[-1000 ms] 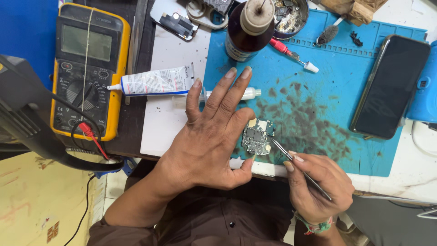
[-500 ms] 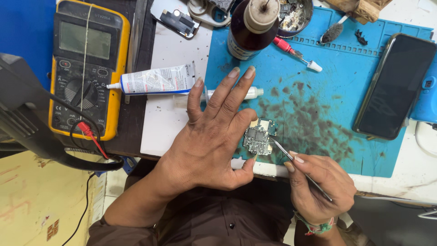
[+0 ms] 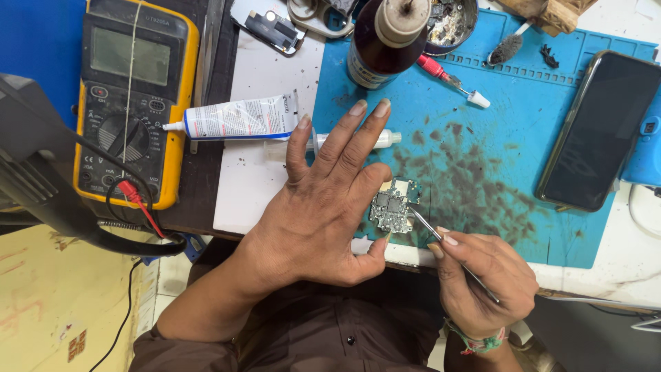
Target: The person uses a hot air rework tool and a soldering iron to work on a small circuit board, applying flux from a syringe and using tweezers to hold components in place.
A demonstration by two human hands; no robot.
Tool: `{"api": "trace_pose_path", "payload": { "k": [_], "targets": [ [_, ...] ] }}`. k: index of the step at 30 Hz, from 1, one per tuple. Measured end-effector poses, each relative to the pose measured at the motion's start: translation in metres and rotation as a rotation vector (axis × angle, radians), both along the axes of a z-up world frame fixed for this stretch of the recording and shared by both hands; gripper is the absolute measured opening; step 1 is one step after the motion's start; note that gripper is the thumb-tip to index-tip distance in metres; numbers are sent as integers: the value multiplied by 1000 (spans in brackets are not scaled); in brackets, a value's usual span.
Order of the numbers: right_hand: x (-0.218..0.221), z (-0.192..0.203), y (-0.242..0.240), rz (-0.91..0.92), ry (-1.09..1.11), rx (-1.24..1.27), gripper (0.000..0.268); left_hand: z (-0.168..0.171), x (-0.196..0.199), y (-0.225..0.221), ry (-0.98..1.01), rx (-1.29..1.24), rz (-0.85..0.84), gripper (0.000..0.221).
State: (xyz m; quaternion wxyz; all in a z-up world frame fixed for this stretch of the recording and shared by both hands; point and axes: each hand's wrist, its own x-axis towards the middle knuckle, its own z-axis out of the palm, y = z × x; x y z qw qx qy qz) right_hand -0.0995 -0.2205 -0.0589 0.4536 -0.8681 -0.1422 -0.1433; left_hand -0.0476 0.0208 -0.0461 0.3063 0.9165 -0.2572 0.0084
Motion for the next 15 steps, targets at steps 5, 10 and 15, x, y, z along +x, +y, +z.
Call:
{"api": "trace_pose_path", "payload": {
  "k": [5,10,15],
  "targets": [
    [1,-1,0,11,-2,10,20,-1,0,0,-14,13,-4,58],
    [1,1,0,18,-1,4,19,0,0,0,-18,16,-7,58],
    [1,1,-1,31,-8,-3,19,0,-1,0,-13,12,-7,58]
  ]
}}
